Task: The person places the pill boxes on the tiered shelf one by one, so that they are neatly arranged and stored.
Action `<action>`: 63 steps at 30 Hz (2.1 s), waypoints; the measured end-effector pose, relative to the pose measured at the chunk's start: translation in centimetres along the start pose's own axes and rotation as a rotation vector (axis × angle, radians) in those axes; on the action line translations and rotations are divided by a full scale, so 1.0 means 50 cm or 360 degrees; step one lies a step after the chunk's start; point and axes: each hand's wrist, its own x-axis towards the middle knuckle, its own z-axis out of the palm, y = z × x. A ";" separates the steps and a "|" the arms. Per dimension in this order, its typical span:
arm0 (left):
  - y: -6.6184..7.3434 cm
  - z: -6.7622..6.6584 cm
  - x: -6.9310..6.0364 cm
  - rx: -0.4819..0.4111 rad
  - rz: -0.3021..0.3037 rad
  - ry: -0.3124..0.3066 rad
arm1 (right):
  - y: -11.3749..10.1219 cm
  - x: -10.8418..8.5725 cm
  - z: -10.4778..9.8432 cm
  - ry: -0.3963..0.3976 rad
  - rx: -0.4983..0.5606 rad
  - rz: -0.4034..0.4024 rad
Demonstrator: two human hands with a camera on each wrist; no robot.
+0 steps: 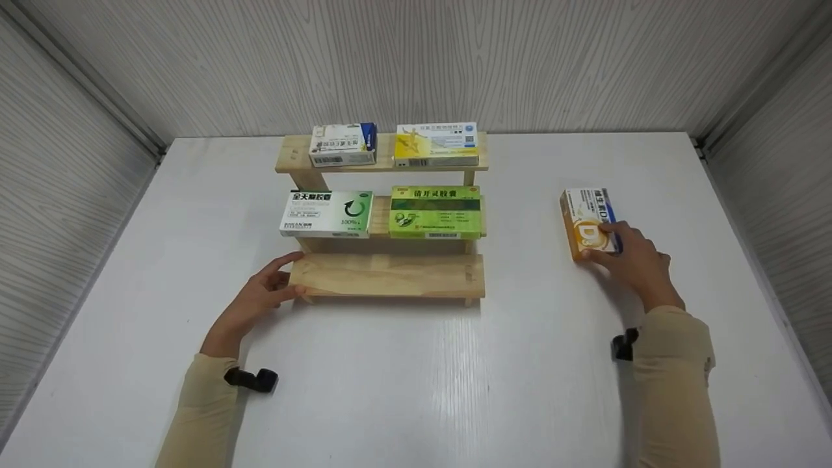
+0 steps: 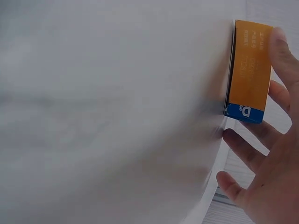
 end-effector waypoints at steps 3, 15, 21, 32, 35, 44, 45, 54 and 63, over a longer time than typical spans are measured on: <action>-0.003 0.001 -0.001 -0.0013 0.0032 -0.0011 | 0.004 -0.013 0.008 -0.0004 -0.0043 -0.0039; 0.004 0.005 -0.003 0.0021 -0.0005 0.0012 | -0.008 -0.077 0.022 -0.0072 -0.0123 -0.0149; -0.024 0.006 0.016 0.0016 -0.0001 0.0002 | -0.018 -0.104 0.037 -0.0022 0.0046 -0.0118; -0.062 0.003 0.035 0.0030 0.0044 0.0044 | -0.041 -0.099 0.069 0.0124 -0.0044 -0.0065; -0.064 0.003 0.035 0.0044 0.0062 0.0040 | -0.043 -0.096 0.069 0.0124 -0.0016 -0.0054; -0.061 0.002 0.032 0.0048 0.0083 0.0056 | -0.044 -0.107 0.047 0.0206 0.0208 -0.0182; -0.061 0.002 0.032 0.0047 0.0081 0.0056 | -0.045 -0.110 0.043 0.0230 0.0223 -0.0211; -0.063 0.003 0.037 0.0029 0.0050 0.0041 | -0.054 -0.162 0.005 0.0470 0.0312 -0.0460; -0.051 0.001 0.030 0.0008 0.0064 0.0048 | -0.093 -0.218 -0.005 0.0533 0.0355 -0.0800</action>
